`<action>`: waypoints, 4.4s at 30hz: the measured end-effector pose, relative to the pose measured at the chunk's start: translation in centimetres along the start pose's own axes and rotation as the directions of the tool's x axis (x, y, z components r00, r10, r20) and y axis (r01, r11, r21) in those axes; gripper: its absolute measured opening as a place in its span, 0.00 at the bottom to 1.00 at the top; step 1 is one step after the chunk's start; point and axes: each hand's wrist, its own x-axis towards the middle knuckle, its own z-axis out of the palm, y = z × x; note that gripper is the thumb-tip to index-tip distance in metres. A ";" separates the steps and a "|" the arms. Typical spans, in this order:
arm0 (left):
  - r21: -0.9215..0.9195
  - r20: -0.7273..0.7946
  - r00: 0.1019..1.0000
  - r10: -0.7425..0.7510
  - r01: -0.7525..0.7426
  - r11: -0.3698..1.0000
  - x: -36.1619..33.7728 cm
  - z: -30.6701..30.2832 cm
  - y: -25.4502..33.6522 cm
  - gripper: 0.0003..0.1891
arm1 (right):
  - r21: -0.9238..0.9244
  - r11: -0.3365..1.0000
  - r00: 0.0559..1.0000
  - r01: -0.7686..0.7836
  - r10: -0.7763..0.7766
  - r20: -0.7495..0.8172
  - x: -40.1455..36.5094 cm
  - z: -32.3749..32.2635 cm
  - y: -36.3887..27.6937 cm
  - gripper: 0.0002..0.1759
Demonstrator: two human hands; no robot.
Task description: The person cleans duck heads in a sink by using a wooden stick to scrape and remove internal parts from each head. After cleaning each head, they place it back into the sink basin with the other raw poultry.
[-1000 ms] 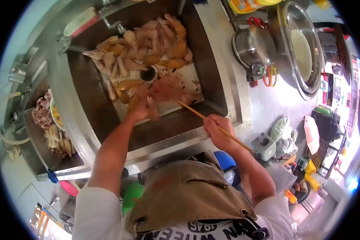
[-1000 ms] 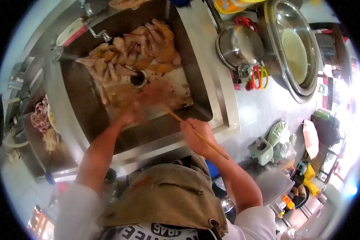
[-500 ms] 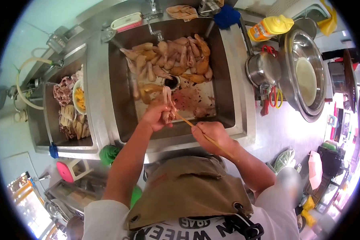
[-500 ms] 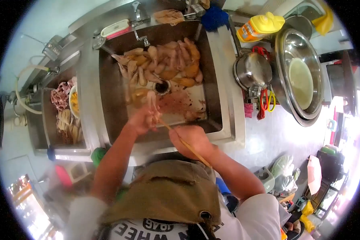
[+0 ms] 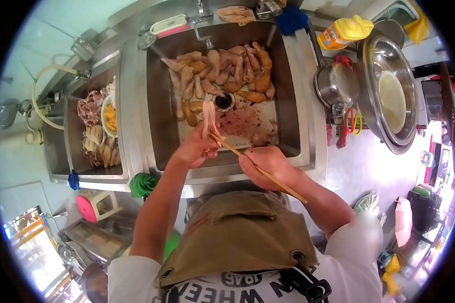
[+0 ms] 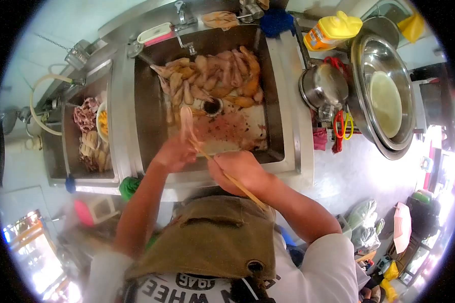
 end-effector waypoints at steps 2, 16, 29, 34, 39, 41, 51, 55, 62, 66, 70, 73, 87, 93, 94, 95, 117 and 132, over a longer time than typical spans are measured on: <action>-0.004 0.009 1.000 -0.001 0.001 1.000 -0.3 0.5 0.4 0.27 | 0.014 1.000 1.000 0.019 -0.019 -0.012 -0.3 -0.3 -0.1 0.13; -0.090 -0.191 0.970 -0.152 0.137 0.987 0.3 3.4 -0.3 0.13 | -0.357 0.928 0.971 0.104 -0.017 0.237 0.1 2.0 3.8 0.10; 0.132 -0.268 0.831 0.486 -0.468 0.874 3.1 5.2 -3.2 0.09 | 0.670 0.531 0.639 -0.519 0.761 -0.108 1.0 5.6 3.8 0.19; 0.752 0.191 0.823 0.535 -0.473 0.459 1.2 2.7 -1.7 0.26 | 0.897 -0.288 0.363 -0.335 0.840 0.405 3.1 1.2 5.3 0.17; 0.868 0.287 0.929 0.233 -0.355 0.347 2.0 -1.0 -1.9 0.39 | 0.678 0.481 0.723 -0.556 0.682 0.109 2.8 1.3 6.0 0.16; 0.824 0.188 0.954 0.233 -0.282 0.492 1.3 -1.2 -1.6 0.35 | -0.177 0.984 0.999 -0.006 -0.004 -0.054 2.4 2.7 6.8 0.17; 0.008 -0.199 0.972 0.123 -0.123 0.992 0.1 2.4 0.1 0.21 | 0.000 0.999 0.999 -0.050 0.050 0.021 0.6 1.5 0.6 0.11; 0.542 -0.007 0.941 0.338 -0.280 0.792 0.8 0.1 -2.1 0.20 | 0.024 0.999 0.999 0.027 -0.026 -0.044 0.9 2.4 2.7 0.09; 0.456 0.029 0.896 0.442 -0.405 0.792 1.1 0.0 -2.5 0.17 | -0.086 0.991 0.994 0.104 -0.105 -0.010 0.3 3.1 2.9 0.09; 0.005 -0.179 0.981 0.068 -0.068 0.998 0.5 0.6 -1.1 0.20 | -0.054 0.999 0.999 0.003 -0.001 0.038 0.7 1.5 0.6 0.10; -0.168 -0.110 0.993 0.052 -0.070 0.983 0.2 0.6 -0.2 0.24 | -0.004 1.000 1.000 0.010 -0.010 0.001 0.3 1.8 0.9 0.11; -0.187 -0.073 0.995 0.070 -0.083 0.979 0.5 0.2 -0.7 0.27 | -0.013 1.000 1.000 0.012 -0.012 0.000 0.2 1.8 0.9 0.12; -0.089 -0.151 0.977 0.151 -0.166 0.982 -0.4 2.5 0.1 0.30 | -0.065 0.996 0.998 0.057 -0.054 0.035 -0.1 1.1 0.9 0.11; 0.273 -0.137 0.970 0.200 -0.157 0.949 0.5 3.0 -1.1 0.25 | -0.262 0.965 0.979 -0.035 0.087 0.187 -0.1 2.4 3.0 0.09; 0.557 -0.071 0.976 0.206 -0.132 0.820 1.0 1.5 -1.9 0.27 | -0.295 0.954 0.979 -0.049 0.104 0.174 0.1 3.0 3.9 0.08; 0.572 -0.089 0.978 0.187 -0.103 0.814 1.2 2.0 -1.6 0.25 | -0.332 0.942 0.980 -0.060 0.118 0.159 0.8 3.5 4.7 0.08; 0.722 0.044 0.980 0.194 -0.166 0.672 1.1 0.1 -0.8 0.34 | -0.179 0.974 0.987 -0.138 0.150 0.058 0.3 4.2 5.1 0.11; 0.379 -0.178 0.981 0.073 0.000 0.925 0.9 1.7 0.0 0.15 | -0.134 0.977 0.974 -0.165 0.183 0.134 0.7 1.6 2.0 0.06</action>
